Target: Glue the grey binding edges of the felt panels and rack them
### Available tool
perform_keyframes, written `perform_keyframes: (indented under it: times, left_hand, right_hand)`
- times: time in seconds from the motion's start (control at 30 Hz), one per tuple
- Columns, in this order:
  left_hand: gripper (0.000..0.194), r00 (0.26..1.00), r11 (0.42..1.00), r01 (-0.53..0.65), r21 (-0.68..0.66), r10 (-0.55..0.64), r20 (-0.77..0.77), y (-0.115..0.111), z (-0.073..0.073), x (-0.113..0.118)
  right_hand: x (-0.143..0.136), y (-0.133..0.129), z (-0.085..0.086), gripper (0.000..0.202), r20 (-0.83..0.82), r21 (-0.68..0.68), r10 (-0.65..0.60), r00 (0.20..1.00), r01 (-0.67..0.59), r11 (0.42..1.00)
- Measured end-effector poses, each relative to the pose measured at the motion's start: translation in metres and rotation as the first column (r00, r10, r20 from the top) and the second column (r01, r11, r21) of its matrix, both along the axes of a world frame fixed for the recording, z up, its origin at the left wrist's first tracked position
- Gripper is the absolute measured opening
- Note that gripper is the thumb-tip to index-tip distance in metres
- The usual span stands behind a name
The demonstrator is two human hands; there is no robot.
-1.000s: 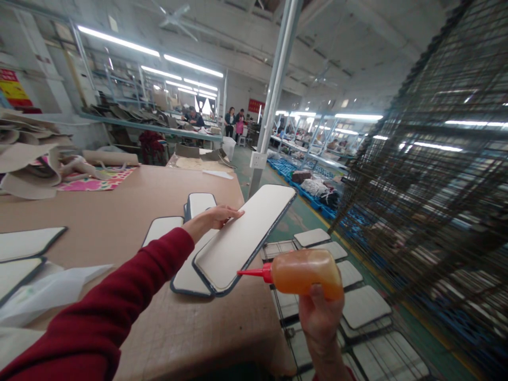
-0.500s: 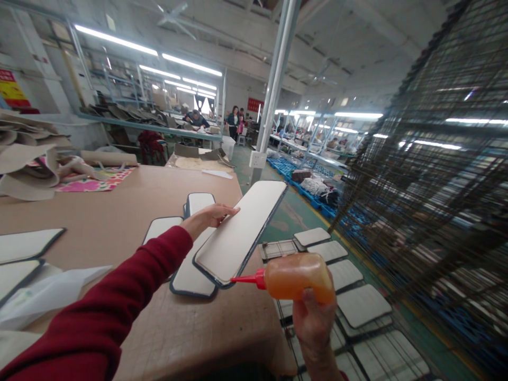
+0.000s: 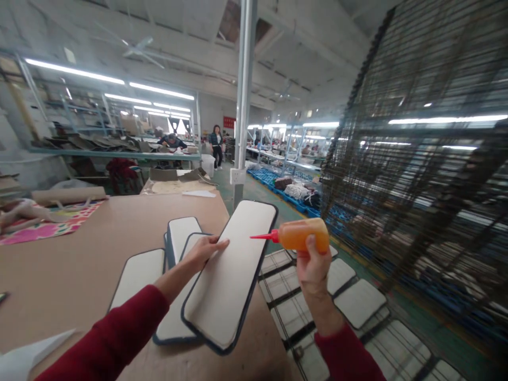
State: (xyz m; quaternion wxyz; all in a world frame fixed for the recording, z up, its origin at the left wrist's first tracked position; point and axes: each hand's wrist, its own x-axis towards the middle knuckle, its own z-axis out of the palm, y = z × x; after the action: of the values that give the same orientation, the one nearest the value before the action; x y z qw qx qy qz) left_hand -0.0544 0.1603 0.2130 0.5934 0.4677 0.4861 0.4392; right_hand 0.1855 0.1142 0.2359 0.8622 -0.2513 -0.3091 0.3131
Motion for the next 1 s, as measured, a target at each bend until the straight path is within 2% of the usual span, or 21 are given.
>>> perform_keyframes:
  times: [0.1, 0.2, 0.3, 0.37, 0.43, 0.5, 0.57, 0.6, 0.67, 0.7, 0.73, 0.8, 0.83, 0.9, 1.0]
  left_hand:
    - [0.045, 0.993, 0.995, 0.099, 0.003, -0.099, 0.057, -0.006, 0.000, 0.002]
    - [0.044, 0.975, 0.981, 0.195, -0.017, -0.192, 0.111, -0.010, 0.009, 0.000]
    - [0.049, 0.958, 0.963, 0.263, -0.055, -0.254, 0.131, -0.008, 0.017, -0.002]
    - [0.051, 0.956, 0.958, 0.274, -0.084, -0.262, 0.128, -0.002, 0.018, -0.004]
    - [0.053, 0.957, 0.956, 0.275, -0.103, -0.263, 0.120, 0.007, 0.017, -0.005]
    - [0.054, 0.961, 0.959, 0.266, -0.101, -0.256, 0.108, 0.015, 0.014, -0.006]
    - [0.054, 0.965, 0.964, 0.255, -0.076, -0.248, 0.092, 0.021, 0.011, -0.005]
    - [0.054, 0.964, 0.965, 0.256, -0.062, -0.251, 0.084, 0.023, 0.010, -0.005]
    - [0.055, 0.954, 0.955, 0.295, -0.043, -0.291, 0.078, 0.023, 0.008, -0.001]
    - [0.055, 0.943, 0.944, 0.328, -0.043, -0.325, 0.078, 0.022, 0.008, 0.002]
    - [0.054, 0.929, 0.930, 0.365, -0.042, -0.361, 0.081, 0.021, 0.008, 0.005]
    - [0.053, 0.902, 0.904, 0.426, -0.031, -0.422, 0.094, 0.018, 0.008, 0.014]
    - [0.052, 0.892, 0.895, 0.445, -0.026, -0.441, 0.103, 0.018, 0.008, 0.019]
    - [0.052, 0.883, 0.888, 0.459, -0.022, -0.453, 0.119, 0.019, 0.007, 0.028]
    - [0.057, 0.886, 0.889, 0.455, -0.056, -0.446, 0.126, 0.025, 0.004, 0.039]
  right_hand:
    - [0.013, 0.017, 0.001, 0.049, 0.020, 0.029, -0.071, 0.997, 0.071, 0.997]
    - [0.020, 0.019, -0.003, 0.053, 0.053, 0.022, -0.107, 0.993, 0.106, 0.994]
    - [0.017, 0.007, -0.015, 0.052, 0.076, -0.005, -0.112, 0.991, 0.113, 0.994]
    - [0.009, -0.011, -0.030, 0.052, 0.090, -0.026, -0.110, 0.990, 0.113, 0.993]
    - [-0.004, -0.033, -0.048, 0.052, 0.128, -0.044, -0.041, 0.991, 0.047, 0.998]
    - [-0.015, -0.052, -0.063, 0.054, 0.193, -0.062, 0.133, 0.972, -0.123, 0.990]
    - [-0.020, -0.060, -0.067, 0.058, 0.220, -0.060, 0.211, 0.952, -0.203, 0.977]
    - [-0.018, -0.057, -0.064, 0.059, 0.208, -0.048, 0.169, 0.963, -0.162, 0.986]
    - [-0.006, -0.040, -0.047, 0.058, 0.150, -0.018, -0.029, 0.988, 0.032, 0.999]
    - [0.002, -0.027, -0.037, 0.056, 0.103, -0.011, -0.171, 0.980, 0.172, 0.985]
    - [0.012, -0.014, -0.027, 0.057, 0.072, -0.002, -0.244, 0.967, 0.245, 0.970]
    - [0.029, 0.007, -0.013, 0.058, 0.045, 0.001, -0.317, 0.947, 0.317, 0.948]
    - [0.034, 0.012, -0.012, 0.057, 0.045, -0.005, -0.328, 0.944, 0.329, 0.944]
    - [0.035, 0.007, -0.023, 0.055, 0.057, -0.031, -0.331, 0.942, 0.333, 0.943]
    - [0.019, -0.029, -0.060, 0.053, 0.105, -0.096, -0.273, 0.956, 0.283, 0.954]
